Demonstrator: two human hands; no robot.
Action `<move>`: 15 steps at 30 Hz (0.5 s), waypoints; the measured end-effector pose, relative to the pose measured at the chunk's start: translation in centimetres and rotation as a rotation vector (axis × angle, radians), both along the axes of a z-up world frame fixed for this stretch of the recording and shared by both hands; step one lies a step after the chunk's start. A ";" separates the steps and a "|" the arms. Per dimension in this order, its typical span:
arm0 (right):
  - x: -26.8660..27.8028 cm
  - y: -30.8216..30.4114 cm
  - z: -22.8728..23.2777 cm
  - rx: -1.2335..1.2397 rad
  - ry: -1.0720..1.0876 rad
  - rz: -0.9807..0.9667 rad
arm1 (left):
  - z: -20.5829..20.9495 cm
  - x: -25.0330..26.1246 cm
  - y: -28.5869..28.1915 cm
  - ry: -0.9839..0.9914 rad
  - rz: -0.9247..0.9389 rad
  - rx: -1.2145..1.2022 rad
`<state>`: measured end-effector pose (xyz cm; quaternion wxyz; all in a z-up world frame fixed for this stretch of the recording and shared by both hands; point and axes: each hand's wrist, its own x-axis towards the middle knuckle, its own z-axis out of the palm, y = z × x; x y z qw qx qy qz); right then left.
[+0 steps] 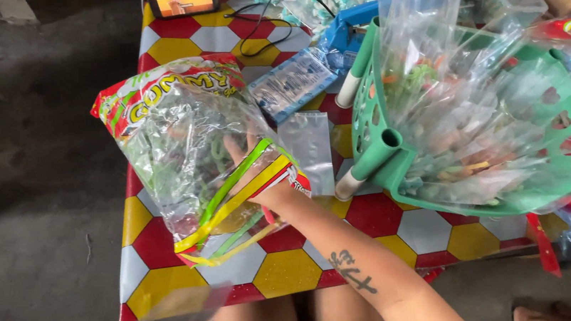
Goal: The person places green and red gummy candies into individual small plastic bags by hand and then places the filled bags into a green basket.
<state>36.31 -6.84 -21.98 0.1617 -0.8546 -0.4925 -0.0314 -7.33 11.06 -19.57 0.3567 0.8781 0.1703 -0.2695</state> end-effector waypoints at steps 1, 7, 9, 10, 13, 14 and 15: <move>-1.5 0.4 3.7 0.000 -0.002 0.003 | 0.6 0.4 -0.7 -0.002 0.003 0.000; -3.9 -0.3 11.3 -0.231 0.540 -0.076 | 4.0 2.6 -4.0 -0.250 -0.015 -0.165; -2.9 -1.2 9.4 0.037 0.269 0.076 | 7.9 3.8 -6.4 -0.746 -0.055 -0.049; -3.1 -1.2 9.7 0.034 0.270 0.078 | 7.8 3.9 -6.2 -0.744 -0.052 -0.051; -3.7 -1.3 10.4 0.110 0.529 -0.017 | 8.0 4.7 -6.1 -0.766 -0.176 -0.038; -3.7 -1.2 10.5 0.213 0.848 -0.059 | 8.4 5.0 -6.3 -0.764 -0.182 -0.021; -3.9 -1.1 10.6 0.318 1.166 -0.102 | 8.8 5.2 -6.5 -0.763 -0.187 -0.004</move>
